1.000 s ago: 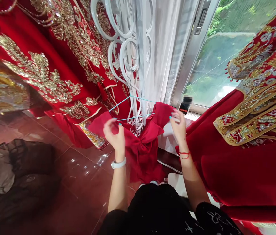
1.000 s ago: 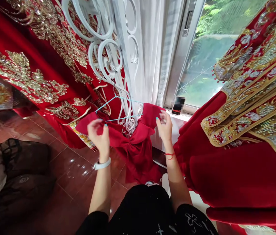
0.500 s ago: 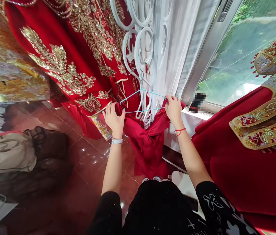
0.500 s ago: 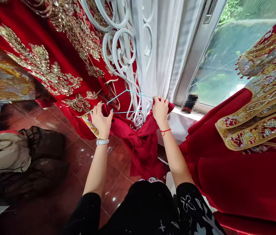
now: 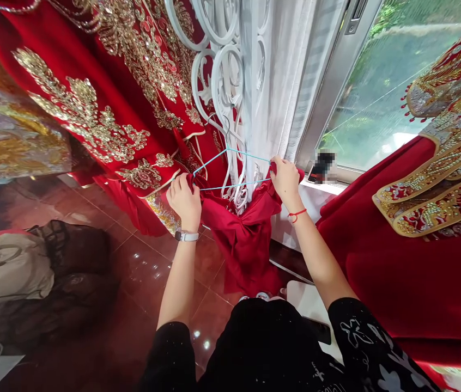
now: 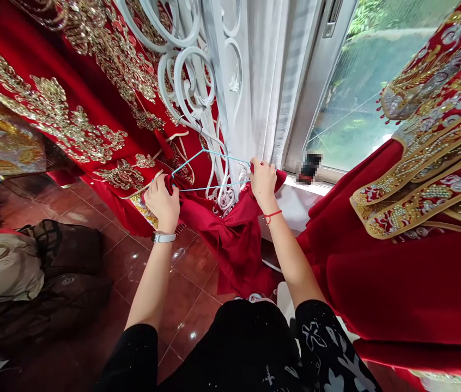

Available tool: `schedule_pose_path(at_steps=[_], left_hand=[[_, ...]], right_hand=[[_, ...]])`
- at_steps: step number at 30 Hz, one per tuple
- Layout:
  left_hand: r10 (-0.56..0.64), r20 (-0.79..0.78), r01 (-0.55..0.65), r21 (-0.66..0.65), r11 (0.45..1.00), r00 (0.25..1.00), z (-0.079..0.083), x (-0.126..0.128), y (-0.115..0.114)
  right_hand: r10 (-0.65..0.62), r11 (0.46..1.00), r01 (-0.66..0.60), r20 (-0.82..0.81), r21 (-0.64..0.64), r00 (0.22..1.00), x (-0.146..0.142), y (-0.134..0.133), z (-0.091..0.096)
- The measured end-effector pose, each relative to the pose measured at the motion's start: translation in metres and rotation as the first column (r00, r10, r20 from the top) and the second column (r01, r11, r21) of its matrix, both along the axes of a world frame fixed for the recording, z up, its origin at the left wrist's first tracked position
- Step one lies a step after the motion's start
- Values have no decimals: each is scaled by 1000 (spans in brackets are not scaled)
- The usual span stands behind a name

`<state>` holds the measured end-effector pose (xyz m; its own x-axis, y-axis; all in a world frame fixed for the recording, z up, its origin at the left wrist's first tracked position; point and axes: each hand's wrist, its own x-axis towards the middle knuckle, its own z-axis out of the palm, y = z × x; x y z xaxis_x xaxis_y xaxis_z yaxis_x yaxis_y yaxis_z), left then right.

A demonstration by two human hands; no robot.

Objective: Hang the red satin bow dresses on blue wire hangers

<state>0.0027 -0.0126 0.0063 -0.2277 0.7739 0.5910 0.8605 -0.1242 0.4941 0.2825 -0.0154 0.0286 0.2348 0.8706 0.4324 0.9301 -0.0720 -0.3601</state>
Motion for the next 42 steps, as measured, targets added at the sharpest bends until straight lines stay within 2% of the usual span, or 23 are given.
schedule_pose_path(at_steps=[4,8,12,17,21,24,26,29,32,34,38,40,42], left_hand=[[13,-91,-19,-66,998,996,9,3,-1],[20,-158,-39,-121,992,987,14,-4,-3],[64,-132,-82,-137,987,989,14,-12,-4],[32,-50,-37,-105,994,998,13,-18,-2],[40,93,-33,-74,997,995,21,-32,7],[30,218,-44,60,997,975,20,-50,14],[45,294,-83,118,989,955,8,-60,14],[64,360,-74,16,997,931,-21,-66,4],[-18,371,55,-91,994,928,-51,-66,-10],[-98,385,167,-150,974,918,-64,-67,-18],[-205,481,376,-292,879,853,-73,-79,-30],[-243,501,453,-354,818,831,-74,-85,-33],[-269,485,482,-392,784,832,-76,-88,-35]], right_hand=[[21,999,-21,10,-29,1000,5,-5,8],[37,998,-36,13,-45,999,12,-8,15],[0,999,0,6,-33,1000,8,-6,13],[-78,996,79,19,-47,997,-1,5,11],[-61,996,53,-121,-65,991,26,24,19],[-33,998,18,-252,-59,967,62,30,21],[9,998,-28,-288,-60,957,81,25,13],[43,997,-61,-363,-39,931,90,9,-16],[-1,999,-14,-400,-34,917,83,-6,-52],[-56,997,33,-381,-65,923,77,-13,-73],[-121,989,84,-329,-126,936,72,-20,-96],[-130,989,101,-298,-111,946,72,-21,-101],[-175,985,163,-278,-65,945,74,-23,-106]])
